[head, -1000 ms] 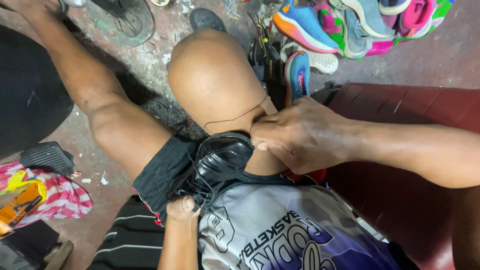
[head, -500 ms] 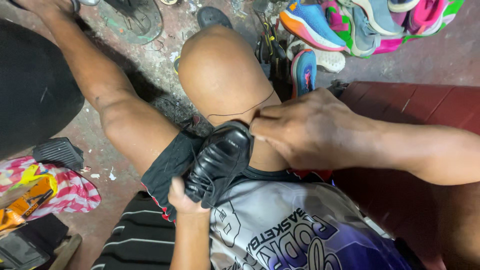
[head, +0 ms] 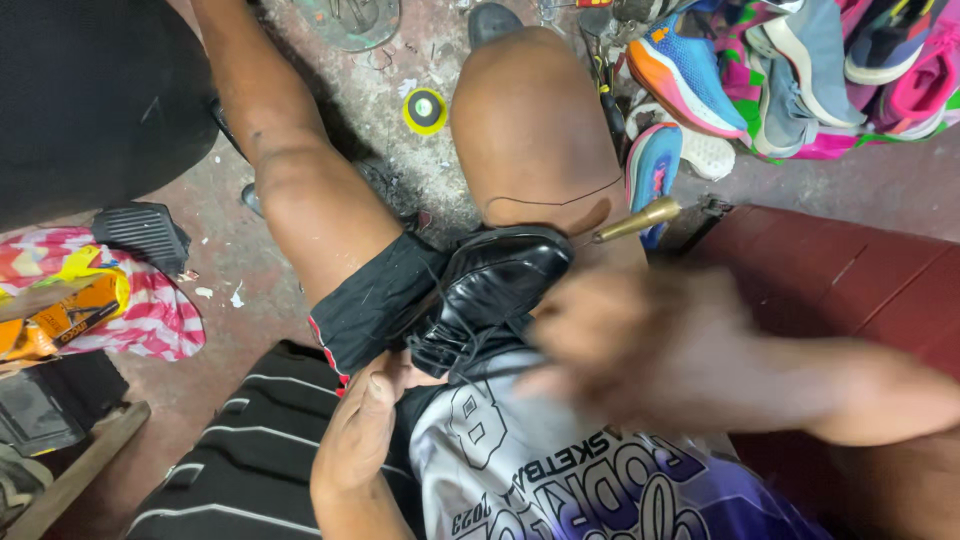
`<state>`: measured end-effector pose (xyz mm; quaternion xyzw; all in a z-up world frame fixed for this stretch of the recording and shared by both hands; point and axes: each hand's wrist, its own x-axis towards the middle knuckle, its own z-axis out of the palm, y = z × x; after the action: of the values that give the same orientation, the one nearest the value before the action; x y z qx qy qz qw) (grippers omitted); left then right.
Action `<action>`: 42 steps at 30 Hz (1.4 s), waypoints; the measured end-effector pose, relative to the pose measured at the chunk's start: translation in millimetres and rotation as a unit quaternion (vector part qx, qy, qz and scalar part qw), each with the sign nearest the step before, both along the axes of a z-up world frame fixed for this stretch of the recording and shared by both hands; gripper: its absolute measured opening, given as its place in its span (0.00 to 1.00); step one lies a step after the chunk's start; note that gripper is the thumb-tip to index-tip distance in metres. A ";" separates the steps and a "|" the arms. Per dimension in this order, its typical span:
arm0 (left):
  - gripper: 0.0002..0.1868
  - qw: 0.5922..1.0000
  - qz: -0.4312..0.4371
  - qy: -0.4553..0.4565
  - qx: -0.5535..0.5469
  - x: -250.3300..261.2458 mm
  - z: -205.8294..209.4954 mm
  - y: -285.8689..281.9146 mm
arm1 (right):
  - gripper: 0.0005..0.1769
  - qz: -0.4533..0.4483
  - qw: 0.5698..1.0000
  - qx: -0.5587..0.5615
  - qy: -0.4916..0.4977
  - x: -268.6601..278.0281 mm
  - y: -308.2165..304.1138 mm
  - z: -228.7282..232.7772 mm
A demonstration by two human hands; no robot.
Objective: The person is repairing a black shoe by hand. They use a needle and thread to stitch the sole to the upper part of the shoe, pulling the thread tight and making multiple passes through the material.
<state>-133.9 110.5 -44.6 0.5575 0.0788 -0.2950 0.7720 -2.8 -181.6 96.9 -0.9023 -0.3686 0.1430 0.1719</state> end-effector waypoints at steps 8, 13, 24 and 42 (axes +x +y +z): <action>0.47 1.000 -0.005 -0.023 -0.004 24.3 27.5 -8.0 | 0.19 -0.119 0.984 0.127 0.037 -29.8 52.1 -79.6; 0.23 0.967 0.210 -0.007 0.144 37.9 49.9 16.7 | 0.09 -0.165 0.975 0.125 0.074 -13.9 40.8 -65.3; 0.22 0.875 0.038 -0.339 0.344 95.7 32.4 -11.9 | 0.11 -0.205 0.972 0.069 0.092 -5.4 39.6 -55.6; 0.12 0.895 0.116 -0.214 0.373 120.1 38.4 54.9 | 0.11 -0.295 0.947 0.115 0.052 20.6 44.1 -55.4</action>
<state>-13.8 165.4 -6.3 0.8413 0.0800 -0.0257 0.5340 17.8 -137.5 41.4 -0.9362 -0.0906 0.0888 0.3279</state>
